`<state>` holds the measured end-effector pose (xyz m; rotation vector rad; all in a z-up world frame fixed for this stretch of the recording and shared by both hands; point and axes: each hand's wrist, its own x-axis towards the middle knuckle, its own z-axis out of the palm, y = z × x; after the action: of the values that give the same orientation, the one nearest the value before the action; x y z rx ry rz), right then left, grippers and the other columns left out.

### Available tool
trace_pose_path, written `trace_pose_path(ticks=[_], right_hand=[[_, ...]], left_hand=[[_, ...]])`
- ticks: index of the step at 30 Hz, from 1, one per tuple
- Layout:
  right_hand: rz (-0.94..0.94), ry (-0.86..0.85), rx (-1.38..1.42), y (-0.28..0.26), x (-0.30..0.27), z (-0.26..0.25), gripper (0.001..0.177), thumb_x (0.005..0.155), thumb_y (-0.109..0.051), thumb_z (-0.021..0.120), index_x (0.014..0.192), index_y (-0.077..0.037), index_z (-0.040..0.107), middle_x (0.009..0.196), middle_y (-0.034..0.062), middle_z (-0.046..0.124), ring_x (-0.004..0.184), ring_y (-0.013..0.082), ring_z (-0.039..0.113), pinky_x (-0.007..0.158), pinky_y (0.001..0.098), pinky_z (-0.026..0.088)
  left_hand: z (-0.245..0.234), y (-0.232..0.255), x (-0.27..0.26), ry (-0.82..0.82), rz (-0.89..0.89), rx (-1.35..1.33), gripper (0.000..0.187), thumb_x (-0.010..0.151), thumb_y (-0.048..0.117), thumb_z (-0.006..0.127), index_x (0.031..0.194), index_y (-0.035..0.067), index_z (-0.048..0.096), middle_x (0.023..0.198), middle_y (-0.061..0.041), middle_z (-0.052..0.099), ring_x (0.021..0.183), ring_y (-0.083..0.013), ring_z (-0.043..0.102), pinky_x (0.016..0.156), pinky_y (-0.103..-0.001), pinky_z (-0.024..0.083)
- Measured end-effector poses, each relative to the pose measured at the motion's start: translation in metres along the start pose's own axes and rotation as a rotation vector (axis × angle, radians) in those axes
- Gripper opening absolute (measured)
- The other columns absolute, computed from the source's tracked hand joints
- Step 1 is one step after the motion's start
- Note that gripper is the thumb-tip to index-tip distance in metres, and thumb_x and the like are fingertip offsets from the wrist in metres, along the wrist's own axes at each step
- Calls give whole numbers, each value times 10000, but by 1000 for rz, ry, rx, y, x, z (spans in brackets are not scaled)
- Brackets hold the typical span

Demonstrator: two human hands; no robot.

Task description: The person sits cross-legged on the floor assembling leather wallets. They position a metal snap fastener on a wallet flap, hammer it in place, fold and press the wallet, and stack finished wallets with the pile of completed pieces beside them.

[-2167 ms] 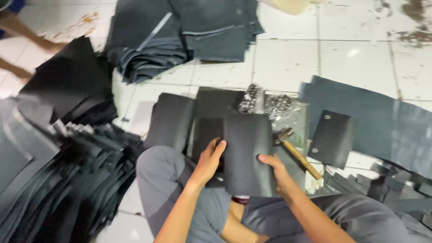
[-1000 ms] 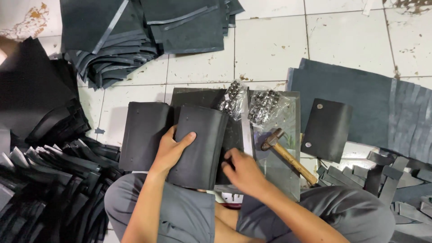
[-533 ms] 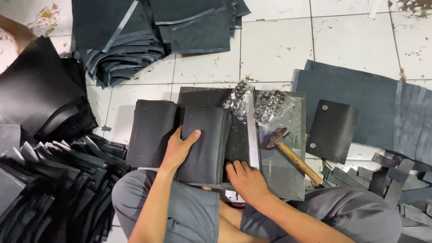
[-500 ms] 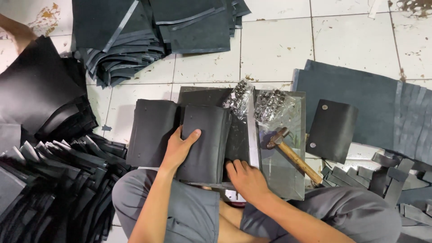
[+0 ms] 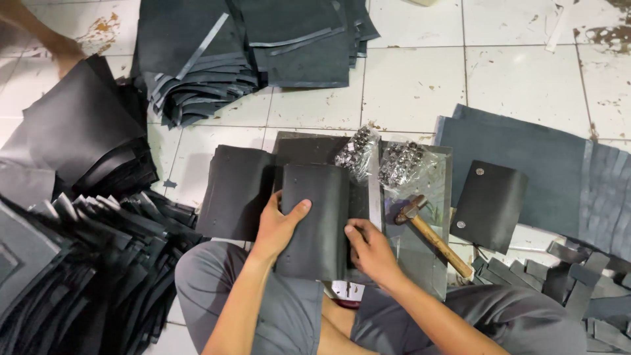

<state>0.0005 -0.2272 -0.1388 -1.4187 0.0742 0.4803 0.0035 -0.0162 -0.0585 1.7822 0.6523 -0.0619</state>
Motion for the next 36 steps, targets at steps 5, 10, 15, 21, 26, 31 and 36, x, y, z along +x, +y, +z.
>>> trace_pose_path(ticks=[5,10,15,21,26,31,36], right_hand=[[256,-15,342,-28,-12,-11,388,1040,-405,597,1140,-29,600,710,-42,322,447,39,347,289,137,232],[383,-124,423,-20,-3,-18,375,998,-519,627,1036,-147,603,803,-35,389,620,121,450,395,153,241],[477,-48,566,-58,-32,18,877,870,-833,458,1314,-108,675,1128,182,722,978,344,708,776,458,593],[382,162,299,-34,-44,37,1054,866,-539,656,1648,-57,138,1661,282,214,1532,433,256,1254,593,214],[378,49,305,-29,-34,41,673,797,-233,630,1410,25,527,1194,286,622,1015,345,575,881,451,448],[376,7,328,-46,-22,75,643,818,-243,625,1375,71,546,1243,290,636,1043,332,590,894,418,454],[344,38,192,-91,16,146,1253,747,-608,800,1622,-1,139,1584,392,268,1460,522,360,1104,679,408]], left_hand=[[-1,-10,-25,10,-43,-223,775,829,422,828,1405,-15,548,1126,-235,676,1006,-299,667,757,-407,578],[-3,11,-56,-15,-127,-399,886,824,472,817,1464,-42,486,1252,-269,640,1109,-291,626,900,-463,548],[-6,-9,-57,-94,-28,-375,744,810,392,849,1377,-14,590,1106,-172,667,1025,-247,656,798,-359,584],[-3,24,-63,-108,-77,238,1039,761,678,740,1566,129,379,1385,-255,602,1295,-434,585,1050,-565,488],[-16,6,-60,-44,255,179,684,822,425,725,1341,26,531,1153,-157,741,976,-283,767,832,-362,583],[-49,23,-53,-157,250,56,629,854,358,674,1367,28,522,1145,-144,740,884,-215,763,792,-312,599],[-106,51,-16,-6,196,261,814,814,531,733,1414,13,549,1305,-301,647,1256,-478,596,1003,-572,511]])
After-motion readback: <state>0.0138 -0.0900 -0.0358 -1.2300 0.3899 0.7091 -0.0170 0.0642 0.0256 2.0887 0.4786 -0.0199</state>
